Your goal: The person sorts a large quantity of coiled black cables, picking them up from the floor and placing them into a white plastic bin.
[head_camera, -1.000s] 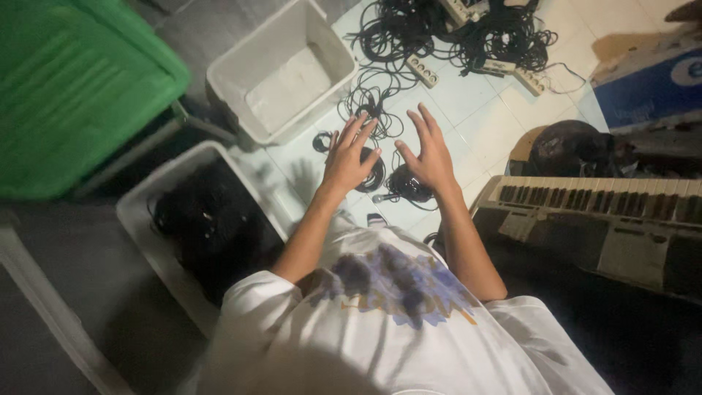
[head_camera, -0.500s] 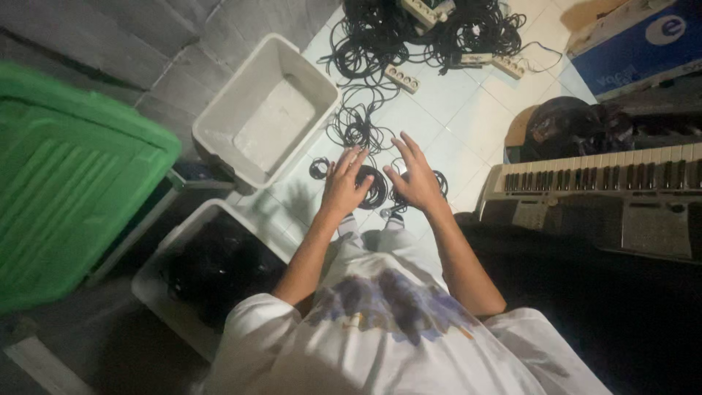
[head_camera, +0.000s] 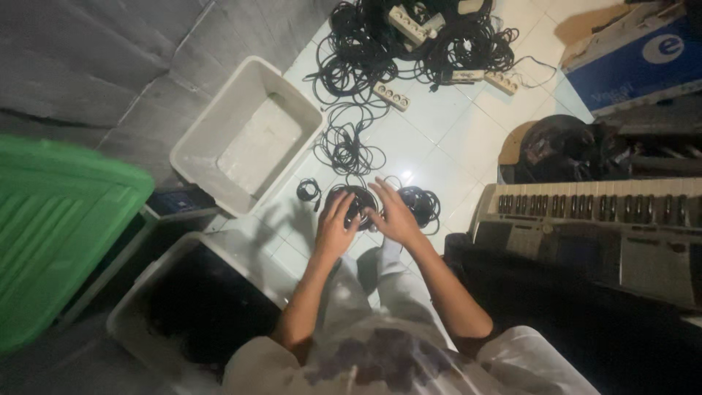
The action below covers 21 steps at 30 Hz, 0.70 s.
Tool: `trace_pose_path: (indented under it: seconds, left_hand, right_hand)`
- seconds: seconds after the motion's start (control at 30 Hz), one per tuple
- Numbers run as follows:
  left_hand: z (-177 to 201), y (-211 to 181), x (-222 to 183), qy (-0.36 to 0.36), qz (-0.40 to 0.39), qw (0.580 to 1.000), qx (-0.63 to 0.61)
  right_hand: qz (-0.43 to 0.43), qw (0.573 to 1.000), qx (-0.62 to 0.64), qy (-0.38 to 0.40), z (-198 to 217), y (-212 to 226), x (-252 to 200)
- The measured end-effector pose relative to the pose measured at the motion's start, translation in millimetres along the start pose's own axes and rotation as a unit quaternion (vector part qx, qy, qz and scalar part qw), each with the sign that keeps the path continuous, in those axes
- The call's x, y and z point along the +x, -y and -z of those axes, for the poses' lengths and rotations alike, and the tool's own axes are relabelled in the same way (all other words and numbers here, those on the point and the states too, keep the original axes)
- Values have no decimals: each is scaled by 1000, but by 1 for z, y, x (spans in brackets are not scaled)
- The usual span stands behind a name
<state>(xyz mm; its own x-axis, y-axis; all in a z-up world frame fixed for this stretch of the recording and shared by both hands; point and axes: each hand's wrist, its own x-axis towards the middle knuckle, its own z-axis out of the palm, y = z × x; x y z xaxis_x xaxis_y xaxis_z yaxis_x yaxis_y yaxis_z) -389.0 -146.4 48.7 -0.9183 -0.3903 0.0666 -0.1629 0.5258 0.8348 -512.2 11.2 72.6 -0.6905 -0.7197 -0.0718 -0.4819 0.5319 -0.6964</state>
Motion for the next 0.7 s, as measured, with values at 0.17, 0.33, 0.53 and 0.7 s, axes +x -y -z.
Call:
trace_pose_path:
  seconds: [0.17,0.33,0.53,0.7]
  left_hand:
    - [-29,28,0,-40,8,999,14]
    - [-51,69,7,-83,-5,982,167]
    - [-96,141,16,-92,-17,984,151]
    - [-156,225,19,-73,-33,989,123]
  right_hand:
    - [0,1000,22,0,-18,-21,12]
    - [-11,999,34,6,-38,-55,29]
    - [-37,997,61,8,-94,-125,54]
    - [-28,993,118,-11,-168,-206,74]
